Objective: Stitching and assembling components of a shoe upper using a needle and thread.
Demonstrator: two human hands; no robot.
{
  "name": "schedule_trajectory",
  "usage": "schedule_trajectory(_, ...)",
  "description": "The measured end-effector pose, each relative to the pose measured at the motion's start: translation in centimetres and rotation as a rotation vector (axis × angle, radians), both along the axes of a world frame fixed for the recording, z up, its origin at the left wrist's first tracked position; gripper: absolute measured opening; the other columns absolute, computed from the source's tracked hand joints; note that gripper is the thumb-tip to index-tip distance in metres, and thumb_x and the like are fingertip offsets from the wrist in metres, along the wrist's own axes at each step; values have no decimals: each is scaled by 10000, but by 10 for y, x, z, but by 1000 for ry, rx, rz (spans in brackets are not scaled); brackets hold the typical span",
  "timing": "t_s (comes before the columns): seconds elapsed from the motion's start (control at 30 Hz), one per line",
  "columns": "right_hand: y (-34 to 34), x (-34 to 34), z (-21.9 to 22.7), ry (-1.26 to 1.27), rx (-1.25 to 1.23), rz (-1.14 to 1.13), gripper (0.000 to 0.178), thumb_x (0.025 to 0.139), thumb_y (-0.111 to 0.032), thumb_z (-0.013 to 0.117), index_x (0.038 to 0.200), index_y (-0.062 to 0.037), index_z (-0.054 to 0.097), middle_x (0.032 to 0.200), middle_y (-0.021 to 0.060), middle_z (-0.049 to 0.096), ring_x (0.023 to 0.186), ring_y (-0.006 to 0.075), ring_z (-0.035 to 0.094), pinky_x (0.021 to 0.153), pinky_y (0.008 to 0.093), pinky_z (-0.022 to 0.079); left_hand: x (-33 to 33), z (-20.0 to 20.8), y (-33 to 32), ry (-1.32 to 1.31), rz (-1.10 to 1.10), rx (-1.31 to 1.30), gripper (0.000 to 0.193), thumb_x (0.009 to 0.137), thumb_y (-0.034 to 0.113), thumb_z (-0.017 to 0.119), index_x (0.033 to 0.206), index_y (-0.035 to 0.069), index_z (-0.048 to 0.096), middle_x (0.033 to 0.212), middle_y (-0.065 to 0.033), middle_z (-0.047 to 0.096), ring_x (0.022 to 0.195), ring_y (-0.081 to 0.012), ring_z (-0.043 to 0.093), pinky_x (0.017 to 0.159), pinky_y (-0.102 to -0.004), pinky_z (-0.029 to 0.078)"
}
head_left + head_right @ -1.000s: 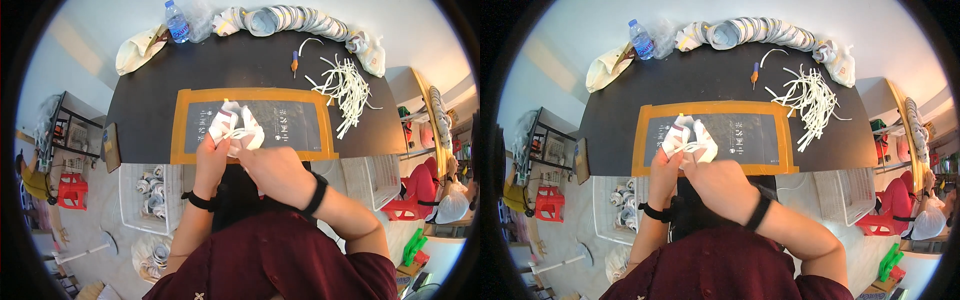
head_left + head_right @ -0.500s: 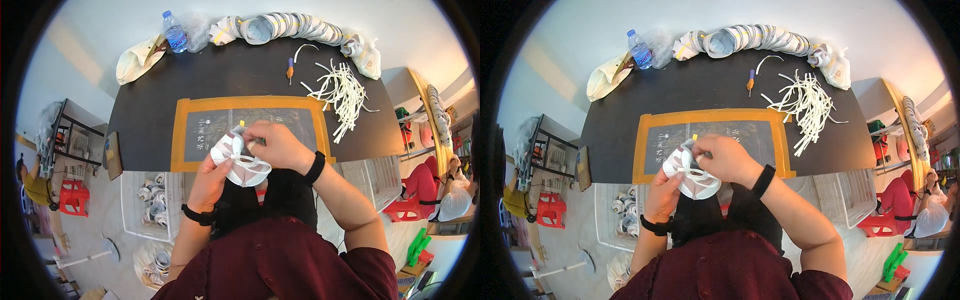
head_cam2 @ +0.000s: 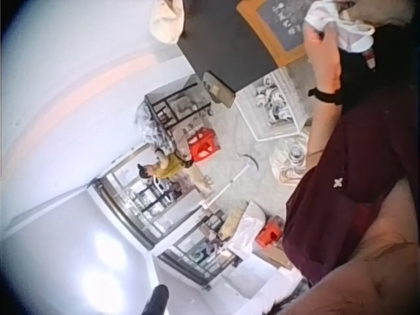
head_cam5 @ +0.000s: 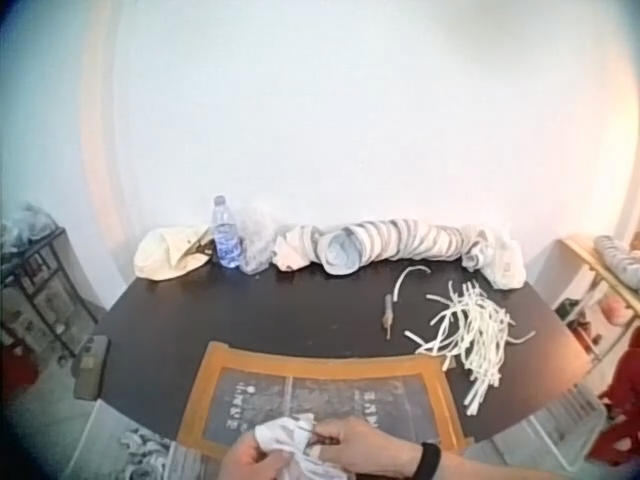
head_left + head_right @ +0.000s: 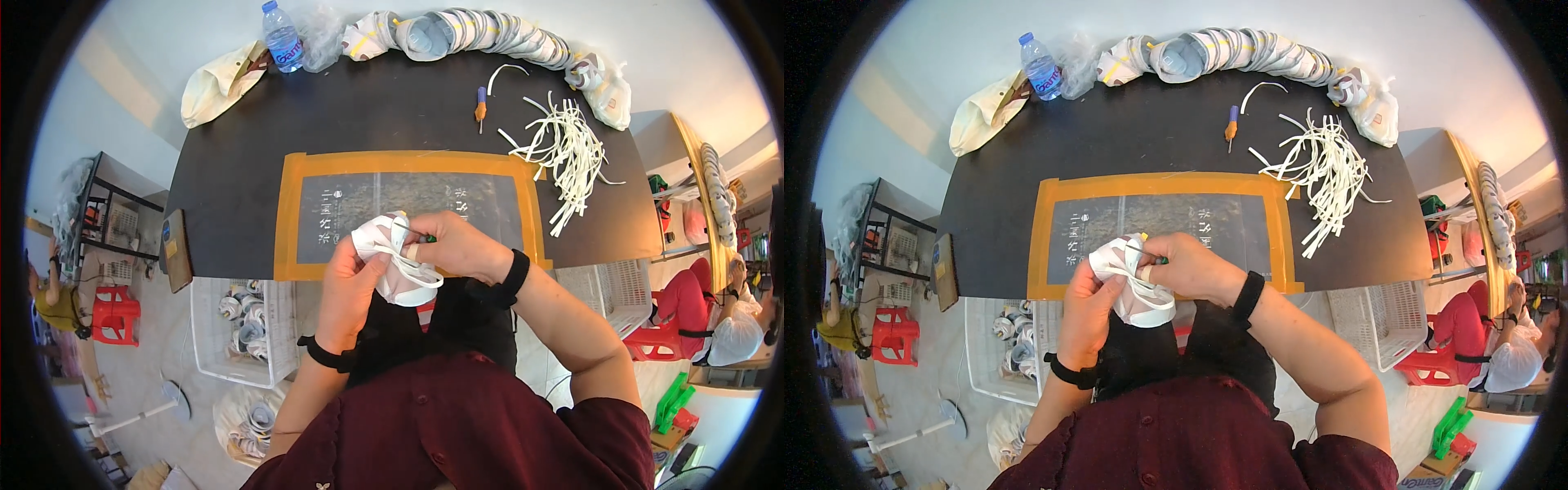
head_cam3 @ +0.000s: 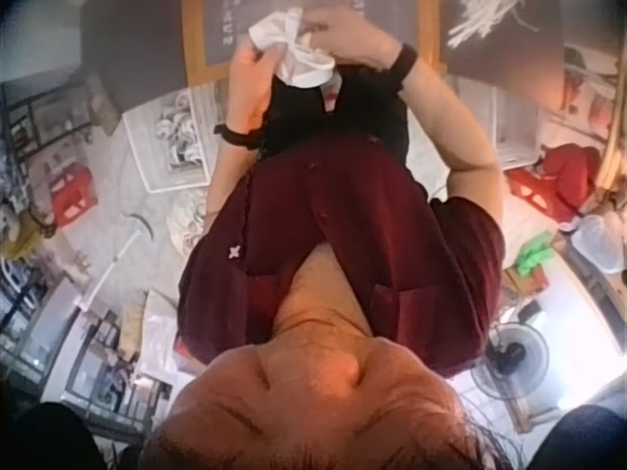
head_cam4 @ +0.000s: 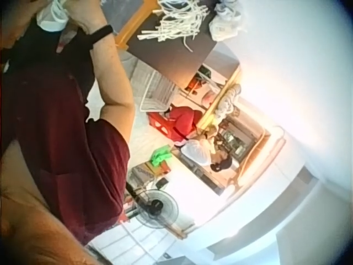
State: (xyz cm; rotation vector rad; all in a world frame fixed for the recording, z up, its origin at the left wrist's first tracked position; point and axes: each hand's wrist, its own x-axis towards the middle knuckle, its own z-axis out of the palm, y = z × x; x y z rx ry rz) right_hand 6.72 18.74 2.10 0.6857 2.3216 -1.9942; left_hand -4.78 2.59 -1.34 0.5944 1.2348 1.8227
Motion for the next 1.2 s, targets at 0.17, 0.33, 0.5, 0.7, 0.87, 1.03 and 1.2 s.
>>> schedule_trajectory(0.17, 3, -2, -8, 33, 105, 46, 180, 849, -133, 657, 969, 1, 660, 895, 119, 688, 839, 195, 651, 761, 333, 508, -3, -3, 0, 27, -25, -36, 353, 937, 50, 635, 1272, 6, 531, 1214, -72, 624, 1111, -147, 585, 979, -323, 462)
schedule_trajectory(0.33, 2, -5, -12, 74, 228, 105, 236, 862, -88, 617, 1085, -17, 647, 907, 65, 670, 858, 133, 618, 767, 303, 506, -3, -2, 0, -7, -24, -64, 368, 934, 46, 635, 1281, -4, 525, 1217, -76, 624, 1110, -147, 588, 979, -321, 463)
schedule_trajectory(0.5, -1, -6, -10, 91, 384, 85, 240, 817, -108, 623, 1034, -6, 635, 889, 126, 658, 820, 258, 635, 755, 359, 507, -3, 1, -1, -27, -46, -44, 388, 927, 47, 642, 1293, -8, 526, 1217, -69, 627, 1112, -141, 588, 977, -316, 462)
schedule_trajectory(0.7, -1, 5, -14, 200, 553, -110, 255, 823, -190, 638, 977, 6, 584, 947, 207, 611, 817, 381, 629, 755, 432, 502, -7, 5, -7, -134, -153, -52, 363, 947, 84, 630, 1292, -4, 561, 1204, -51, 638, 1092, -124, 590, 960, -302, 464)
schedule_trajectory(0.87, -17, 32, 48, 194, 635, -310, 199, 875, -168, 609, 995, -38, 518, 956, 195, 585, 847, 391, 625, 731, 430, 509, 6, 12, -8, -77, -29, -3, 341, 974, 100, 598, 1297, -3, 558, 1195, -43, 636, 1079, -112, 586, 941, -288, 467)
schedule_trajectory(1.03, -63, 43, 59, 329, 562, -178, 126, 890, -62, 564, 1005, -51, 512, 946, 174, 596, 866, 400, 606, 741, 441, 501, 15, 26, 2, 88, 131, 46, 331, 997, 117, 569, 1303, -3, 541, 1203, -45, 619, 1074, -102, 579, 925, -269, 468)
schedule_trajectory(1.2, -62, 24, 16, 335, 518, -273, 83, 914, -66, 560, 986, -29, 543, 921, 187, 605, 850, 401, 608, 736, 437, 502, 10, 12, 11, 274, 207, 36, 314, 1004, 127, 562, 1288, -8, 547, 1198, -45, 611, 1058, -98, 568, 901, -268, 466)
